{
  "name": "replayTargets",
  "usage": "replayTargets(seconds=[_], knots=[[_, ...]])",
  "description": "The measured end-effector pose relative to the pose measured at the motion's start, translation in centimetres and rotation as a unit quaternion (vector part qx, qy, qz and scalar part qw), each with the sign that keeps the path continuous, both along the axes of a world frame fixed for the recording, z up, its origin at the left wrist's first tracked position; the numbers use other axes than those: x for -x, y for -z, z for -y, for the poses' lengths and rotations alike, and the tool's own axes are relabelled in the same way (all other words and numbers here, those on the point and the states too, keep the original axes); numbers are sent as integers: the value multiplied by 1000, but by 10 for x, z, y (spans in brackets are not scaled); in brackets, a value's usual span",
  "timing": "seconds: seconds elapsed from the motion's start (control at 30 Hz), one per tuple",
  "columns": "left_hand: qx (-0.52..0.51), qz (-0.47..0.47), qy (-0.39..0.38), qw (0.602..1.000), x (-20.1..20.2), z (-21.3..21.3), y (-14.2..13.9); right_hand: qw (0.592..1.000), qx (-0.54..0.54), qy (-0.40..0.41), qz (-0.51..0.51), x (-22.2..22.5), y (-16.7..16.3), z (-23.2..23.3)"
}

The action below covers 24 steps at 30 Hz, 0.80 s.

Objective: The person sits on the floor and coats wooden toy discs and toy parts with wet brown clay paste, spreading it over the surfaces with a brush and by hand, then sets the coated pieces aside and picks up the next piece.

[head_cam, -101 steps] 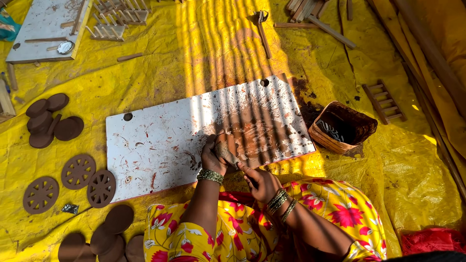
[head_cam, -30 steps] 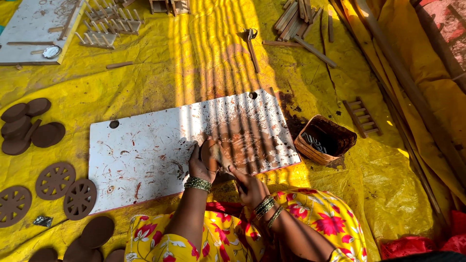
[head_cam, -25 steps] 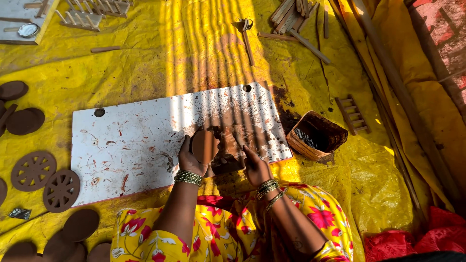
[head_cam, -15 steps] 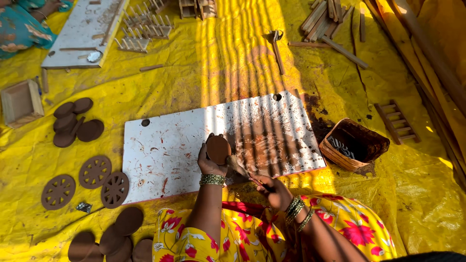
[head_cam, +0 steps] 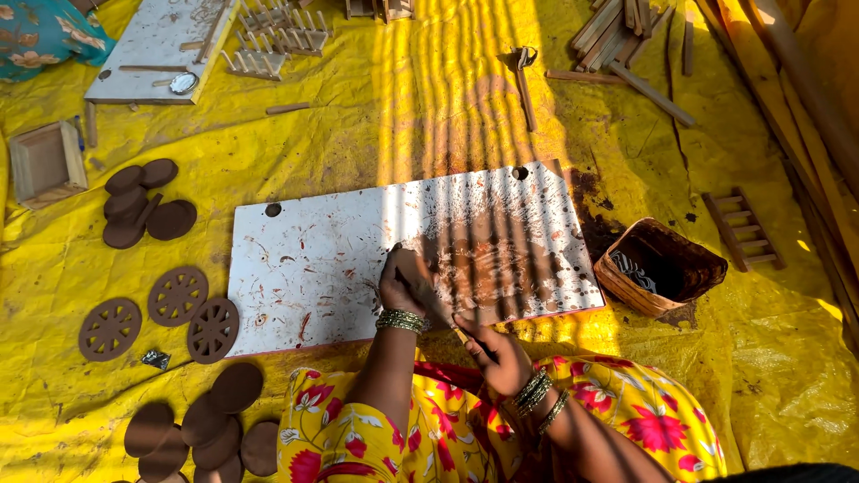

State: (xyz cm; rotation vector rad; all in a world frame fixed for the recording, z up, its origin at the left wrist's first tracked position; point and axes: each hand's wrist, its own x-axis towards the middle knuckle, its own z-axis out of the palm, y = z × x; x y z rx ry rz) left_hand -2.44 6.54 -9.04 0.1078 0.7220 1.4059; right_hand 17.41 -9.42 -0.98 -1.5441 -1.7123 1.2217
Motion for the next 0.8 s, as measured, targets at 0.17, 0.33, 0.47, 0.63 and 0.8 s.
replayTargets(seconds=[0.17, 0.33, 0.47, 0.63, 0.8], knots=[[35, -16, 16, 999, -23, 1, -9, 983, -139, -12, 116, -12, -6, -13], [178, 5, -43, 983, 0, -10, -39, 972, -5, 18, 232, -15, -2, -26], [134, 45, -58, 988, 12, 5, -66, 968, 20, 54, 244, -25, 5, -31], [112, 54, -23, 992, 22, 30, -76, 971, 75, 68, 218, -41, 22, -23], [109, 77, -20, 991, 18, 47, -67, 977, -195, 30, 81, -43, 22, -11]])
